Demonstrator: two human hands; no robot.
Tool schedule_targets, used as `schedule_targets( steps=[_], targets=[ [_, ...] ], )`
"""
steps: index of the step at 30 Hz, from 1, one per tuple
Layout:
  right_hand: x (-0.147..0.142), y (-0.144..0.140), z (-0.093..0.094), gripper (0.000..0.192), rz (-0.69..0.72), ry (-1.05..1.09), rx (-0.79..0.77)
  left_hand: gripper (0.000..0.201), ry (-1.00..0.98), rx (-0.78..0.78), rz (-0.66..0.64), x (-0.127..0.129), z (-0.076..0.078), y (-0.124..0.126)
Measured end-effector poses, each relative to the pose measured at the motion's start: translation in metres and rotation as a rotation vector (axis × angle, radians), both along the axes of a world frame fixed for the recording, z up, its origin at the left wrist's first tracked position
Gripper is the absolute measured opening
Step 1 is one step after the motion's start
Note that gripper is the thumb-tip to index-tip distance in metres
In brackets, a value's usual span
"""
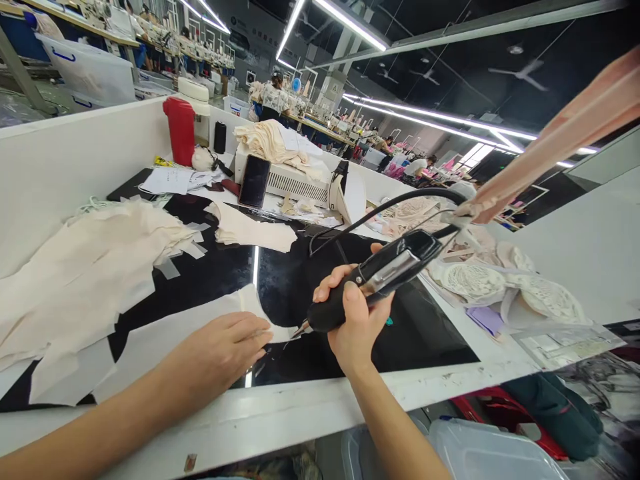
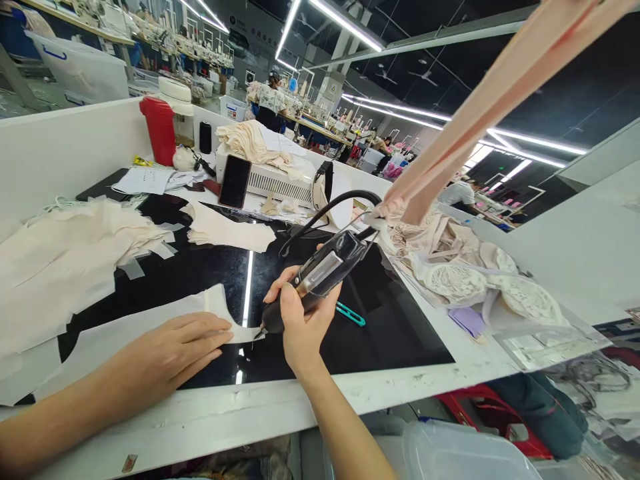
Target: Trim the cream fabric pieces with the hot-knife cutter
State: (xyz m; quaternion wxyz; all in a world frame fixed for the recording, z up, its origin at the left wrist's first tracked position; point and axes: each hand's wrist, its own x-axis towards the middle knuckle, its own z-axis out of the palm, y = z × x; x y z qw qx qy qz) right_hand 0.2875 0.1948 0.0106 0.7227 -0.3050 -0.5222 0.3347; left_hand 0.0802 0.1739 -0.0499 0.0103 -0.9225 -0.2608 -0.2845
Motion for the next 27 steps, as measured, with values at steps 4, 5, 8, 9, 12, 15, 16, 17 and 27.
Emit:
schedule_targets(
  steps=[4, 5, 8, 9, 12, 15, 16, 17, 27],
  targets=[
    [0.009, 0.023, -0.002, 0.028, -0.083, -0.04, 0.045, 0.032, -0.014, -0.029, 0.068, -0.018, -0.004, 0.015],
    [0.012, 0.03, -0.002, 0.027, -0.108, -0.039, 0.048, 0.033, -0.007, -0.047, 0.08, -0.022, -0.005, 0.019],
    [0.016, 0.048, 0.002, 0.028, -0.16, -0.017, 0.045, 0.036, 0.012, -0.113, 0.115, -0.028, -0.008, 0.025],
    [0.016, 0.053, 0.004, 0.028, -0.17, -0.013, 0.042, 0.037, 0.011, -0.142, 0.129, -0.027, -0.008, 0.024],
    [0.016, 0.059, 0.008, 0.031, -0.17, -0.018, 0.025, 0.04, -0.013, -0.251, 0.175, -0.021, -0.002, 0.017],
    [0.014, 0.058, 0.01, 0.032, -0.146, -0.005, 0.02, 0.038, 0.018, -0.442, 0.188, -0.015, 0.014, 0.009],
    [0.013, 0.058, 0.011, 0.031, -0.139, 0.003, 0.02, 0.038, 0.047, -0.521, 0.187, -0.014, 0.02, 0.01],
    [0.012, 0.057, 0.011, 0.03, -0.131, 0.01, 0.02, 0.038, 0.075, -0.585, 0.19, -0.014, 0.027, 0.011],
    [-0.003, 0.056, 0.009, 0.044, -0.052, 0.038, -0.005, 0.041, 0.157, -0.439, -0.01, 0.003, 0.041, 0.082]
  ],
)
